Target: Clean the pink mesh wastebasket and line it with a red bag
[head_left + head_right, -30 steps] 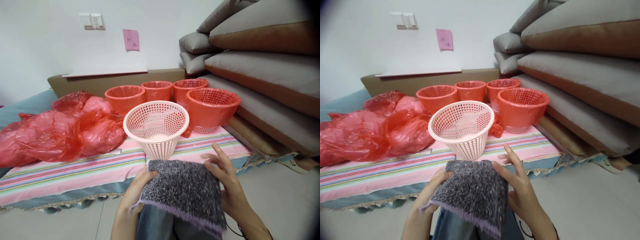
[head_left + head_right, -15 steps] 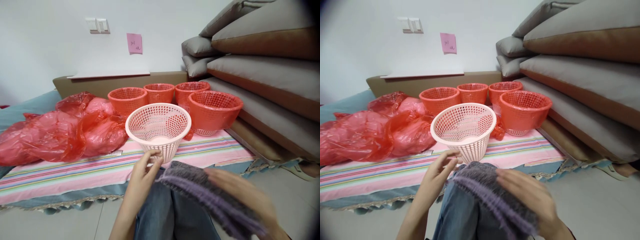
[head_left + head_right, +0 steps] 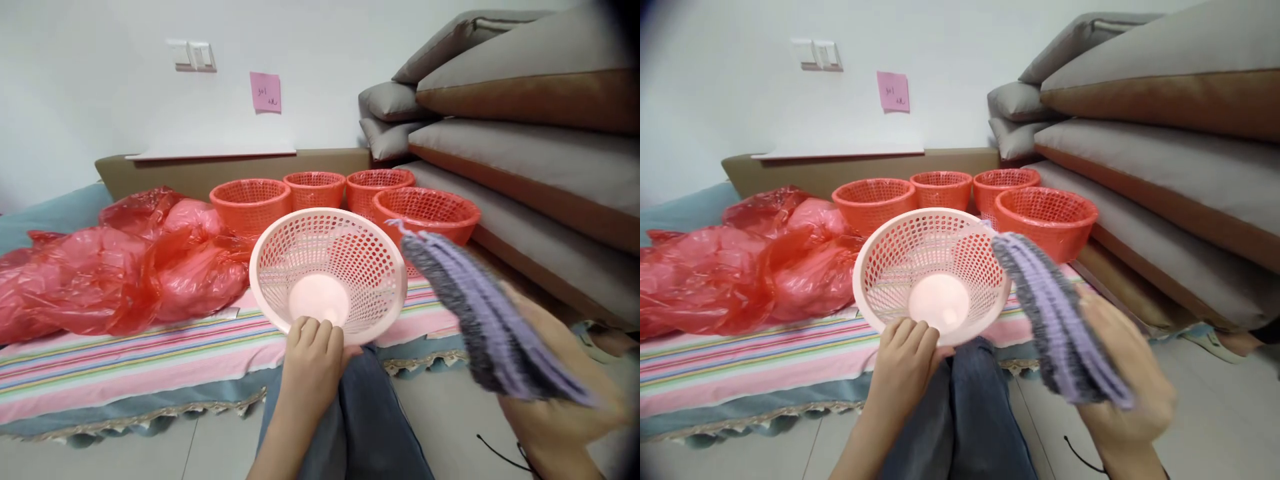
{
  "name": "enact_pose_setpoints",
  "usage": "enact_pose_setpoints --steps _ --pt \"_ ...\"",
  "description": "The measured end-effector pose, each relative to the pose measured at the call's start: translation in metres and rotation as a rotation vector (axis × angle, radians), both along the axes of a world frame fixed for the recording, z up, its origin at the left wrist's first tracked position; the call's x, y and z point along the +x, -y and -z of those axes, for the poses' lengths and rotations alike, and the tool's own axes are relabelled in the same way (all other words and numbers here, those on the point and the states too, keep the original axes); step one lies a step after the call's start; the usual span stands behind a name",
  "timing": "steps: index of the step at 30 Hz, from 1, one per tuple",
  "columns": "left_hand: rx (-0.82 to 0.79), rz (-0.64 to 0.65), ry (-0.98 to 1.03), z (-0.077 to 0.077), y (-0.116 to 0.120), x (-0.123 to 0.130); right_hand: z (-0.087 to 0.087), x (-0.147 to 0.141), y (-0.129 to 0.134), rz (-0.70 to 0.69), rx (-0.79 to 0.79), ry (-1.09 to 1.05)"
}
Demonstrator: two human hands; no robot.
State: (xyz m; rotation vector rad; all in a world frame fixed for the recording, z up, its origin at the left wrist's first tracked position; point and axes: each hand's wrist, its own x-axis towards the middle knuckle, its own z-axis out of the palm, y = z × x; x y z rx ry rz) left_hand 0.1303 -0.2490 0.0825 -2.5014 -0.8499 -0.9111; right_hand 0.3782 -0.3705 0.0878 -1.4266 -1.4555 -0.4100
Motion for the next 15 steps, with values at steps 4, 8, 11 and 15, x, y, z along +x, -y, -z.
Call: enact_pose_setpoints --steps 4,8,11,15 --pt "-0.025 0.04 0.002 0.003 0.009 -0.007 0.001 -0.036 -0.019 -0.197 -0.201 0.393" --pt "-0.052 0.02 0.011 0.003 0.004 -0.012 0.007 -0.055 -0.023 -0.245 -0.397 0.456" --pt "-0.05 0.033 0.024 0.004 0.002 -0.013 0.0 -0.059 -0.018 -0.264 -0.416 0.453" --pt "-0.047 0.086 0.037 0.007 0.007 -0.009 -0.02 -0.064 -0.022 -0.231 -0.357 0.372"
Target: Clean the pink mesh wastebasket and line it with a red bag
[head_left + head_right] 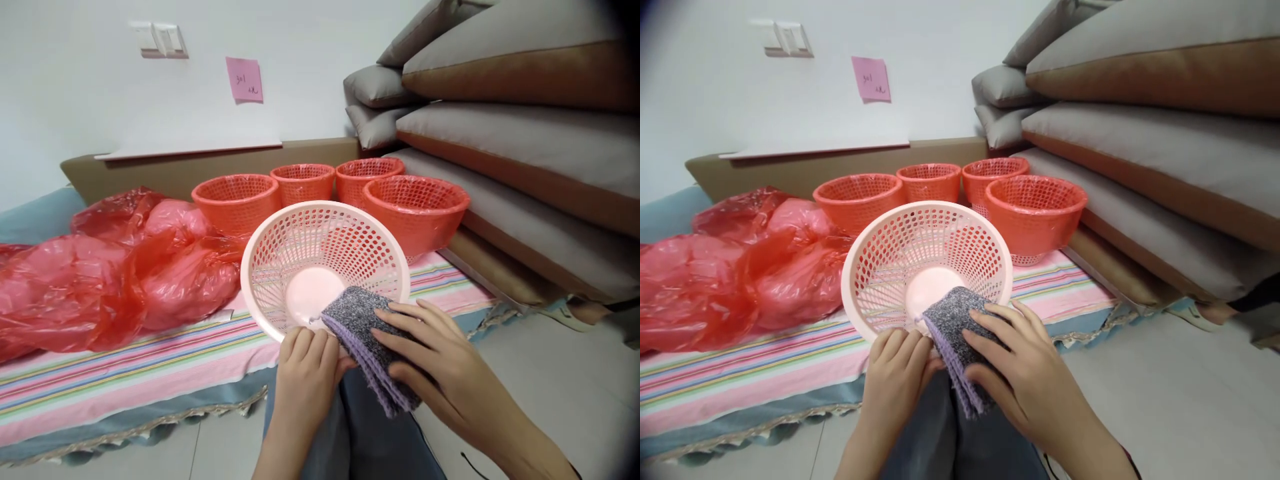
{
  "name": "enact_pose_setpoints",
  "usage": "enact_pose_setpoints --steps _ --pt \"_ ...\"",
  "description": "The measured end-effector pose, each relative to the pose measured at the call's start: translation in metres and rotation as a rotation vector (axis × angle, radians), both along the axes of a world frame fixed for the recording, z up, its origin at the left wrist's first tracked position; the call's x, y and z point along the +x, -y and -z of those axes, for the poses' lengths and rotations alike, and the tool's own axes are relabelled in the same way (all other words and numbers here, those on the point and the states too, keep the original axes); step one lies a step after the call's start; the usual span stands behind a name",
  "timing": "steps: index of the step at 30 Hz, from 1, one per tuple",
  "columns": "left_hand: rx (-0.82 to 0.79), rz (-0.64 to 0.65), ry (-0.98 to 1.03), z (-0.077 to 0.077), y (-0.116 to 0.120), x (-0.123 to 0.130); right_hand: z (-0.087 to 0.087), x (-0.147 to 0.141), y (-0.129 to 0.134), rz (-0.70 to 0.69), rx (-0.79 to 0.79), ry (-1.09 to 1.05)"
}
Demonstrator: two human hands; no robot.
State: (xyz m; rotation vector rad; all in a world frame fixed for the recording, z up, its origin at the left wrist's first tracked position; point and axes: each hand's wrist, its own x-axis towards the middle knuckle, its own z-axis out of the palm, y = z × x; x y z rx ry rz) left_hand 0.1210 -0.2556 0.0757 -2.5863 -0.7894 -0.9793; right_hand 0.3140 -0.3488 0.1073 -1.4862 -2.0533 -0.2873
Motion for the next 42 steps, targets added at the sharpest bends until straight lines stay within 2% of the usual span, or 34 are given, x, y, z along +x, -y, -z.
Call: enact_pose_setpoints --steps 3,8,12,17,20,24,26,28,33,35,38,42 --pt "-0.027 0.015 0.003 0.001 0.004 0.003 -0.011 -0.006 -0.011 0.064 0.033 -0.038" --pt "-0.03 -0.032 -0.024 -0.002 0.0 -0.002 -0.012 -0.014 -0.017 0.009 -0.078 -0.026" --pt "-0.029 -0.045 -0.046 -0.005 -0.006 -0.006 0.003 -0.019 -0.015 -0.009 -0.127 0.094" --pt "-0.02 -0.042 -0.061 -0.005 -0.009 -0.002 0.03 -0.024 -0.025 0.078 0.136 0.159" --pt "-0.018 -0.037 -0.065 -0.006 -0.009 0.001 0.037 -0.009 -0.035 0.048 0.214 0.149" --pt "-0.019 -0.023 -0.102 -0.009 -0.012 -0.003 0.035 0.025 -0.045 0.034 0.237 0.132" --pt "-0.016 -0.017 -0.116 -0.01 -0.015 -0.004 0.035 0.033 -0.048 0.041 0.25 0.094" --pt "-0.018 -0.028 -0.112 -0.011 -0.015 -0.002 0.037 0.026 -0.049 0.067 0.263 0.046" --pt "-0.005 -0.084 -0.039 -0.01 -0.007 0.017 0.046 -0.024 -0.046 0.167 0.367 -0.125" --pt "-0.009 -0.064 -0.023 -0.01 -0.008 0.019 0.047 -0.035 -0.047 0.164 0.405 -0.151" --pt "-0.105 0.041 -0.056 -0.016 -0.018 0.005 0.043 -0.025 -0.053 0.081 0.404 -0.033" --pt "-0.303 0.195 -0.096 -0.031 -0.038 -0.034 0.035 0.014 -0.059 0.004 0.405 0.068"
